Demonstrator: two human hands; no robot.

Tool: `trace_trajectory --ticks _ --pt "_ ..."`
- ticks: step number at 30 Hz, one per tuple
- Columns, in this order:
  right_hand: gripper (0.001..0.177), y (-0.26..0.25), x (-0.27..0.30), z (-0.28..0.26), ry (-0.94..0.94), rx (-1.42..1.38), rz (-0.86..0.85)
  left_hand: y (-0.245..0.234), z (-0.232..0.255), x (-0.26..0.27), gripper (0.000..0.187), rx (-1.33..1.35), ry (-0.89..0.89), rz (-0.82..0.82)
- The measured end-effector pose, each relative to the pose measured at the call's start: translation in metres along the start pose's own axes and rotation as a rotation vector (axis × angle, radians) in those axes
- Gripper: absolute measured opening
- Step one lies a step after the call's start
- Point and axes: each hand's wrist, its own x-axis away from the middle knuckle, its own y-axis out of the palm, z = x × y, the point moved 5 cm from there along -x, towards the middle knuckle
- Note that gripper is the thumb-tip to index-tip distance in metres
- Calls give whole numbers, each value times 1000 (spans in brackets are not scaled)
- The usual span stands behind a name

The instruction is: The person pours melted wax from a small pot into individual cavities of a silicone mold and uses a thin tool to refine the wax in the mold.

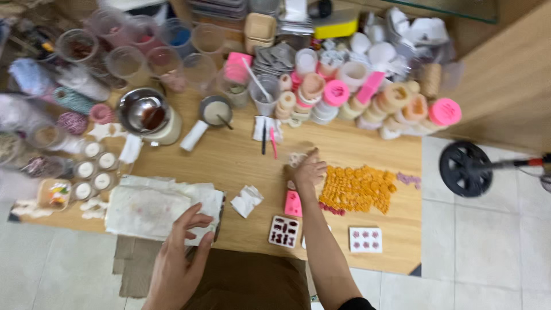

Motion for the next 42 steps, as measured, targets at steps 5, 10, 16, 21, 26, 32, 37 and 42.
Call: trace_trajectory --ticks 5,10,16,21,26,32,37,42 --pt "129 1 -23 -5 63 49 36 -8 10 -10 56 -2 -54 -4" --pt "102 -24 -7 -14 -66 -57 67 -34 11 -24 52 59 -9 54" --pt "43 -27 -48 -15 -239 -214 13 -90 -41 -55 44 145 40 206" --pt "30 -53 14 -57 -565 -161 110 -132 -156 -100 40 263 -170 400" --pt "27 -67 162 -143 -816 -471 -436 -147 -255 -151 52 271 -271 228" --pt "27 -3 302 -187 -737 -473 -777 -95 -309 -212 54 415 -234 -106" --pt "25 2 346 -204 -589 -282 -494 -67 -338 -235 43 349 -168 -139" --pt "29 -40 341 -189 -929 -236 261 -62 -339 -246 33 325 -171 -224"
